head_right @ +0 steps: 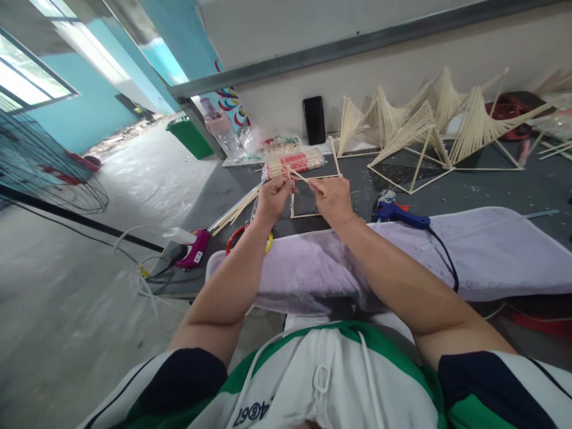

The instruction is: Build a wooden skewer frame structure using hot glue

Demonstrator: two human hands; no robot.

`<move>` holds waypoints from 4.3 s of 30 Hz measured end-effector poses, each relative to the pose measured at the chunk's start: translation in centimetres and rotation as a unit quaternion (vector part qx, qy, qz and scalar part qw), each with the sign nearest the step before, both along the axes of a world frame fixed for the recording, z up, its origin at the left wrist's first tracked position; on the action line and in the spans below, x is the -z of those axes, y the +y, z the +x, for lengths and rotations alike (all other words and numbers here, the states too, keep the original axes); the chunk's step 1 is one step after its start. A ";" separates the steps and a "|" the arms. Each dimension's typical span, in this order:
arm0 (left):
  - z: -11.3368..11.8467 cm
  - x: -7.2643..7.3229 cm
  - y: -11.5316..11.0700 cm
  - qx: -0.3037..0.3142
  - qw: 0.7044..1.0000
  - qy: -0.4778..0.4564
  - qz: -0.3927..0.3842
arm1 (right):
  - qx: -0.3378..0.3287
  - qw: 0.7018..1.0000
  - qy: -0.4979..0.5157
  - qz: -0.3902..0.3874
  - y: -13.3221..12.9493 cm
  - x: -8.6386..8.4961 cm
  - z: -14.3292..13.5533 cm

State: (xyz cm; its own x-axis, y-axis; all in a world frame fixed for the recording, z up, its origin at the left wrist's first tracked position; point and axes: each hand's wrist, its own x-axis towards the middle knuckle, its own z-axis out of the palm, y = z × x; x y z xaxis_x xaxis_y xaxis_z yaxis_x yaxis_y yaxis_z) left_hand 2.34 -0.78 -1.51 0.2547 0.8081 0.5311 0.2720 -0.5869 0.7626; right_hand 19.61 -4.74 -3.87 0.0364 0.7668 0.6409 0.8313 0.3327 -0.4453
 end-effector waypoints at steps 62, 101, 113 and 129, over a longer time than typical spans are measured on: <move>0.6 -0.5 -0.3 -0.004 0.999 0.040 -0.011 | -0.049 0.993 0.064 0.089 1.2 0.4 1.2; 0.8 -0.9 -0.6 -0.015 0.998 0.056 -0.017 | -0.037 0.997 0.042 0.055 1.1 0.2 1.4; 0.8 -0.7 -0.5 -0.014 0.999 0.045 -0.021 | -0.037 0.997 0.039 0.059 1.2 0.3 1.4; 0.8 -0.7 -0.4 -0.016 0.999 0.047 -0.020 | -0.021 0.998 0.032 0.052 1.1 0.3 1.3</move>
State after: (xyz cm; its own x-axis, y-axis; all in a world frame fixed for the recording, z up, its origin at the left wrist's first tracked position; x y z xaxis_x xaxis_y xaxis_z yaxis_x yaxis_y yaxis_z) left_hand 3.17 -1.20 -0.80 0.2759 0.8363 0.4737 0.3608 -0.5469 0.7555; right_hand 20.90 -3.64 -4.13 0.0484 0.6985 0.7139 0.7863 0.4141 -0.4584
